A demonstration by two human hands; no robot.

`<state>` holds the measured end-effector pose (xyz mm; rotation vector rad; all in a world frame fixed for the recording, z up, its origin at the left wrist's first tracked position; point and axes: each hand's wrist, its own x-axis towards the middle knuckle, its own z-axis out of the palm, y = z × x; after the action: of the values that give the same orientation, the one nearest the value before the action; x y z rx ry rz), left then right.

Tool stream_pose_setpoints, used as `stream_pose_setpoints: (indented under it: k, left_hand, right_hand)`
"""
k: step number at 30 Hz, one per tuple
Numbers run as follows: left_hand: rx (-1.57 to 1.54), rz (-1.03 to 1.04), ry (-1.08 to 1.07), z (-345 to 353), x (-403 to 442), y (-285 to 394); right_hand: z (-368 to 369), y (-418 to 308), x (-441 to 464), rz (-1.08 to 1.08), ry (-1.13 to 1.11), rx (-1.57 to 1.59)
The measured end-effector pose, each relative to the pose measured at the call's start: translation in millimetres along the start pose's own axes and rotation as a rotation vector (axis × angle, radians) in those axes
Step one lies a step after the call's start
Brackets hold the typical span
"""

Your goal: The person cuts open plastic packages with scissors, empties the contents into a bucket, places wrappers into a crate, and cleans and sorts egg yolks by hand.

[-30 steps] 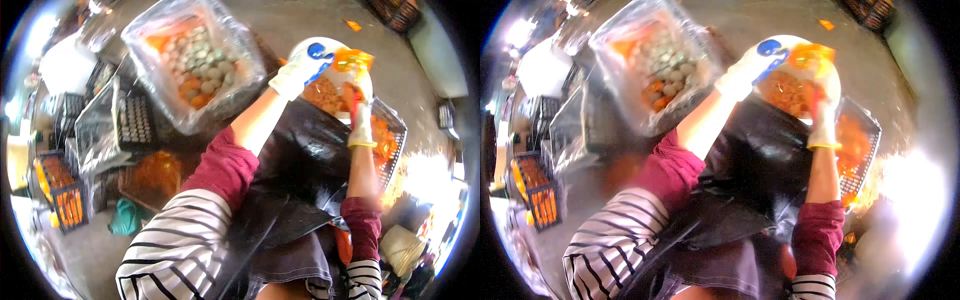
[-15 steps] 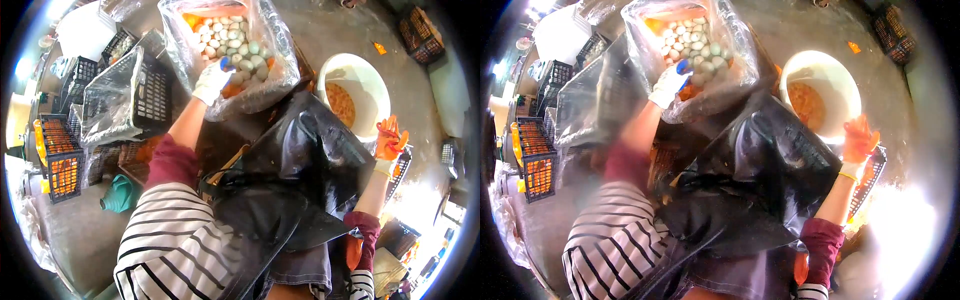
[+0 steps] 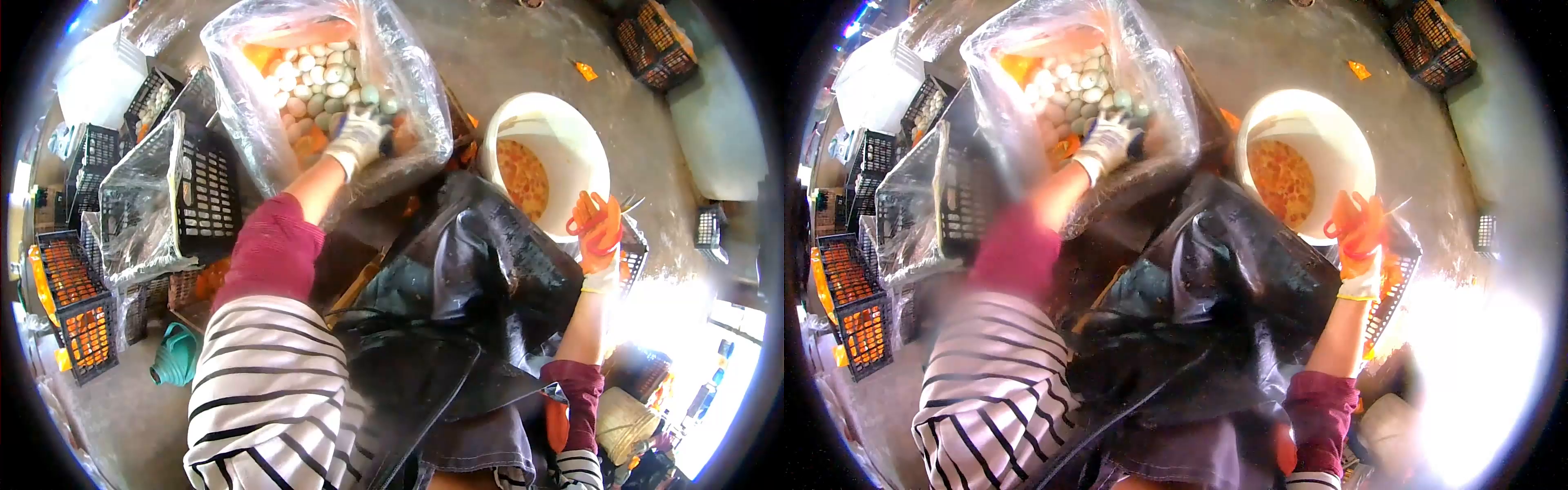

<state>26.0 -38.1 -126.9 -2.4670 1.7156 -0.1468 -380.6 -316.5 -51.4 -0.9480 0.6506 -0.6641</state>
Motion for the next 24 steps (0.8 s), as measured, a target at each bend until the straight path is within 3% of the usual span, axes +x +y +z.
stream_pose_setpoints:
  k: [3, 4, 5, 7, 9, 10, 11, 12, 13, 14, 15, 16, 18, 20, 24]
  left_hand:
    - [0.066, -0.133, -0.343, -39.8, -16.6, -31.5]
    - [-0.116, -0.293, -0.071, -27.6, -22.7, -46.5]
    - [0.059, -0.192, -0.128, -16.9, -27.4, -63.3]
    - [0.083, -0.221, -0.144, -32.2, -29.9, -63.3]
    - [-0.137, -0.288, -0.076, -49.0, -25.0, -43.3]
    - [-0.07, -0.237, 0.093, -42.5, -24.6, -28.6]
    - [-0.157, -0.199, -0.009, -62.2, -20.6, -6.9]
    - [-0.255, -0.189, 0.098, -47.9, -22.9, 12.8]
    - [-0.398, -0.259, -0.252, -55.1, -13.7, 35.5]
    - [-0.843, -0.197, -0.063, -11.2, -15.9, 56.9]
    - [-0.904, -0.02, 0.147, -21.9, -20.5, 78.0]
    - [-0.82, -0.037, 0.202, -46.7, -27.5, 93.9]
    - [-0.71, -0.041, 0.286, -64.9, -37.8, 104.7]
    - [-0.642, -0.045, 0.343, -65.3, -43.2, 108.6]
    - [-0.72, -0.09, 0.322, -83.8, -57.9, 101.6]
  right_hand:
    - [-3.6, 2.2, 0.3, 0.034, -0.006, -0.089]
    - [-2.1, -1.6, 1.1, 0.057, -0.013, -0.101]
    - [1.3, -4.3, 0.8, 0.081, -0.004, -0.102]
    - [6.5, -6.3, 1.6, 0.094, -0.031, -0.127]
    - [5.8, -3.4, 1.0, 0.026, -0.126, -0.193]
    - [10.5, -1.5, -1.3, -0.021, -0.114, -0.227]
    - [15.1, 0.5, -3.7, -0.068, -0.101, -0.263]
    - [34.6, 1.6, -7.2, -0.11, -0.019, -0.292]
    - [32.1, 1.5, -2.6, -0.084, -0.003, -0.299]
    - [29.7, 1.4, 2.2, -0.057, 0.012, -0.306]
    - [0.1, 4.6, 16.2, 0.043, -0.032, -0.285]
    - [-16.6, 8.1, 22.8, 0.144, -0.073, -0.26]
    - [1.4, -1.2, 8.2, 0.026, -0.234, -0.331]
    - [17.6, -6.2, 8.7, 0.126, -0.086, -0.278]
    - [18.6, 1.7, 6.6, 0.085, 0.002, -0.331]
